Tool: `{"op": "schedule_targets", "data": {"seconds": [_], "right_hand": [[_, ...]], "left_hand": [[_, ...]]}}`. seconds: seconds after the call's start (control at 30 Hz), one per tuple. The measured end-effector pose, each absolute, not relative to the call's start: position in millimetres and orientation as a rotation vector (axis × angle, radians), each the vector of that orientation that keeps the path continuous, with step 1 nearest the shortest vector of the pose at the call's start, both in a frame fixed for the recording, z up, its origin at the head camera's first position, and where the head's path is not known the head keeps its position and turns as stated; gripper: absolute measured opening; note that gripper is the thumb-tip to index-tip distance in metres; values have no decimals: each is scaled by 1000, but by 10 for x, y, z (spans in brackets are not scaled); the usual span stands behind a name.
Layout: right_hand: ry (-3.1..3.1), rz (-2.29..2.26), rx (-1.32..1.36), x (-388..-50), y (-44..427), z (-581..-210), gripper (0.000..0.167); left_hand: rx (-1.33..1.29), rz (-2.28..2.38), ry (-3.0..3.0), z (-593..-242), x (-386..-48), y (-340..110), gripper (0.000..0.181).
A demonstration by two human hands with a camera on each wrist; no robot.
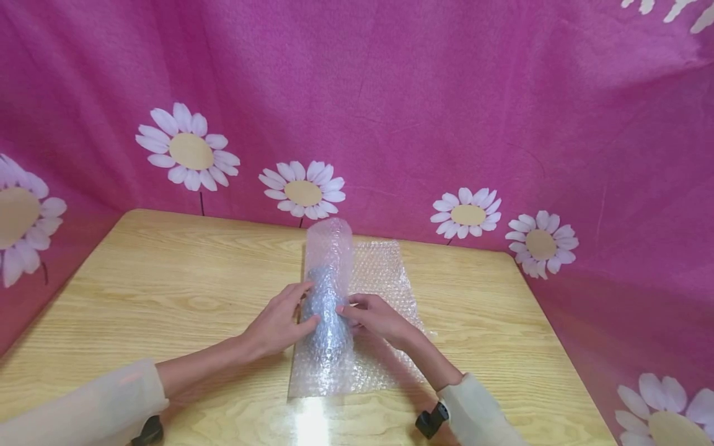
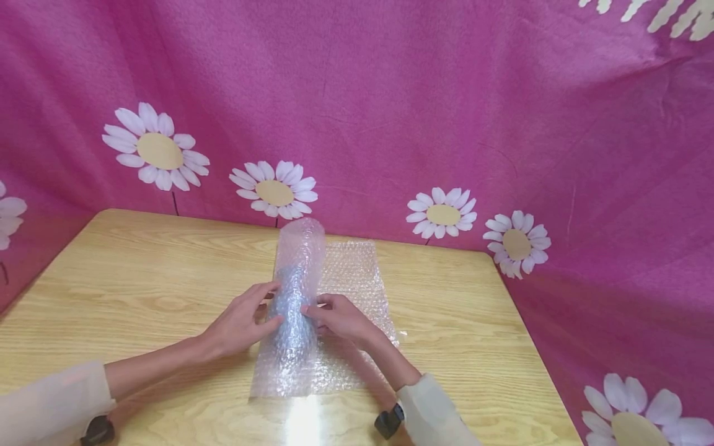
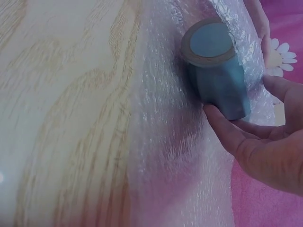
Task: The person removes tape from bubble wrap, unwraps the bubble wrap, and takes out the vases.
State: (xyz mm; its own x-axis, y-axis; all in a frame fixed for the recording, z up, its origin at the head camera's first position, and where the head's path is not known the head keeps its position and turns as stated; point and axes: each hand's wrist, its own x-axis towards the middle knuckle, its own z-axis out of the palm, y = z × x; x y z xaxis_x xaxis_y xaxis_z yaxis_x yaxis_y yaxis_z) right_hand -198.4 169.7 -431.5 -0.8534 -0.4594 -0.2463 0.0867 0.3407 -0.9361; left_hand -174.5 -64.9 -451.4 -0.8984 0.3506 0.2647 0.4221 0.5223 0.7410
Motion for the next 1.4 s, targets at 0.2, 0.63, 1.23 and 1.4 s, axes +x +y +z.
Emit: {"op": "schedule_targets", "data": {"seconds": [0.2,0.63,1.23,1.4], "right_hand": [[2144,-1547,-290,-1971,1680,-4309,39],[2206,-1489,-280,-1976,1639,-4298,45],[2261,-1483,-340,-1956,1606,-4297,45],[2339,-1432,-359,-1942,1581,-4289,50]], "left_hand": [[-692,-1330,-2623,-4517,-1748,-612,72],[-645,-1290,-2666,-4473,-1733,-481,75],[-613,-1345,-2697,-4471,-1745,-576,72],[-613,-1404,-2688,-4497,-1747,-623,72]]}}
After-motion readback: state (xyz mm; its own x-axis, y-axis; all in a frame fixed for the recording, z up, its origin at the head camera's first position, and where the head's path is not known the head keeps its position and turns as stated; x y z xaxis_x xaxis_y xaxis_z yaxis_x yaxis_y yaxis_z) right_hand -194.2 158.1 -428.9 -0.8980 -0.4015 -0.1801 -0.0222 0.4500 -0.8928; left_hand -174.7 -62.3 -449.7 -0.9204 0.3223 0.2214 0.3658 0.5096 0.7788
